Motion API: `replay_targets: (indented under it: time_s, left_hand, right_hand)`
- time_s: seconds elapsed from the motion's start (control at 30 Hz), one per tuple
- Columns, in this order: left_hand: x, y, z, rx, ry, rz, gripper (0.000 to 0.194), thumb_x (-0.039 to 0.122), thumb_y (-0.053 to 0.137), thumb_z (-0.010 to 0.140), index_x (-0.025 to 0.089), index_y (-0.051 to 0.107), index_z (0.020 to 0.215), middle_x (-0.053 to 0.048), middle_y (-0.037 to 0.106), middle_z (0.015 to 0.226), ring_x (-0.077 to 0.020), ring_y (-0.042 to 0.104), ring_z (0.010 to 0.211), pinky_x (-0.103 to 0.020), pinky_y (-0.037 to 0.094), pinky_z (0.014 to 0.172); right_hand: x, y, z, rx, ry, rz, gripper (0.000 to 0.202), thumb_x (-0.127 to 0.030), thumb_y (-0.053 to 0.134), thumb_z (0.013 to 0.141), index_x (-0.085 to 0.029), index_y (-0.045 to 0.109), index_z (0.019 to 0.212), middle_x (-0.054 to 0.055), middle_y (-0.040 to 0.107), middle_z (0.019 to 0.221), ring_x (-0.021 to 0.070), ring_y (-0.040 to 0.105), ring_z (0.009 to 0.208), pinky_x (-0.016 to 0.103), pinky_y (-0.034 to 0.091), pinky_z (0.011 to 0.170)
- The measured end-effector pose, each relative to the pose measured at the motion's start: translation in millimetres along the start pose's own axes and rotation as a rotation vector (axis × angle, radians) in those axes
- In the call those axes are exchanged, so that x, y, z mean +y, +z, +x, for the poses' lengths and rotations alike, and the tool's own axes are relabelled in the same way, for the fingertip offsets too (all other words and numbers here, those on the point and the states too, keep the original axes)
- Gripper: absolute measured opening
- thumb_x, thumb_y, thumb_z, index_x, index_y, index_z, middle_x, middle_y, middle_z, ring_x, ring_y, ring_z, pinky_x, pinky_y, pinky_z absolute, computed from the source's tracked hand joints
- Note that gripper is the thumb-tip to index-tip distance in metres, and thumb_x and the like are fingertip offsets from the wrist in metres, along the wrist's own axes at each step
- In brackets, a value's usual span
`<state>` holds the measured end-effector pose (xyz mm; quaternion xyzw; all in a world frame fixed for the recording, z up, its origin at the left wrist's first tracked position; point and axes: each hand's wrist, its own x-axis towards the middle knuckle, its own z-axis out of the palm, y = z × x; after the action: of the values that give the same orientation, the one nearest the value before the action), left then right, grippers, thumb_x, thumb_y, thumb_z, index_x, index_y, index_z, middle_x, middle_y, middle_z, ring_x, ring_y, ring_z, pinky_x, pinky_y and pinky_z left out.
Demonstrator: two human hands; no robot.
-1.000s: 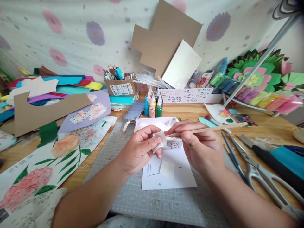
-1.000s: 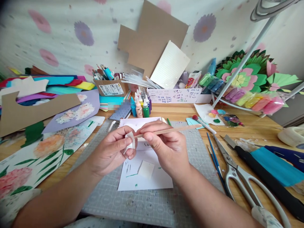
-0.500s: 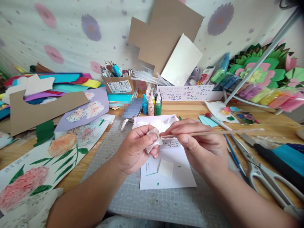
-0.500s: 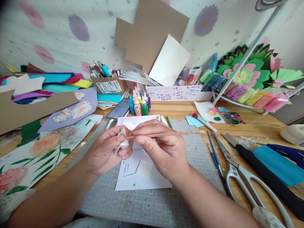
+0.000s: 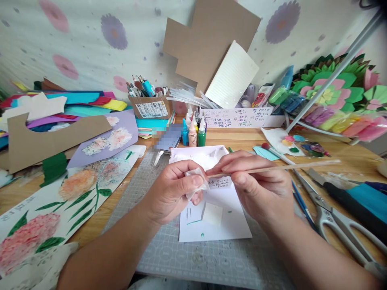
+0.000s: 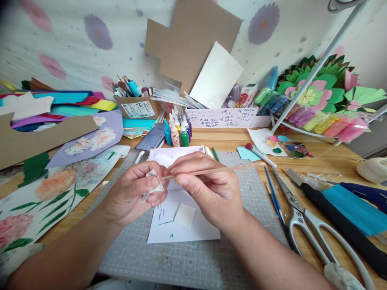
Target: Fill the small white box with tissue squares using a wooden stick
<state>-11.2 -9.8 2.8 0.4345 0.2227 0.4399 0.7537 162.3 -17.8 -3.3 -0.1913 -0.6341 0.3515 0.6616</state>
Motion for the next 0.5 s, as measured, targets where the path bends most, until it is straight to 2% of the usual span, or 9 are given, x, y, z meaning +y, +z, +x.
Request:
replay_targets:
  time_s: [0.5]
  left_hand:
    - [-0.6, -0.6, 0.3, 0.047, -0.031, 0.003, 0.014, 0.02, 0.078, 0.072, 0.013, 0.067, 0.067, 0.003, 0.057, 0.056, -0.0052, 0.051, 0.045, -0.018, 0.043, 0.045]
  right_hand:
    - [-0.3, -0.5, -0.3, -0.003, -0.017, -0.038, 0.019, -0.017, 0.068, 0.086, -0.029, 0.077, 0.097, 0.001, 0.077, 0.088, 0.021, 0.071, 0.087, 0.042, 0.058, 0.079]
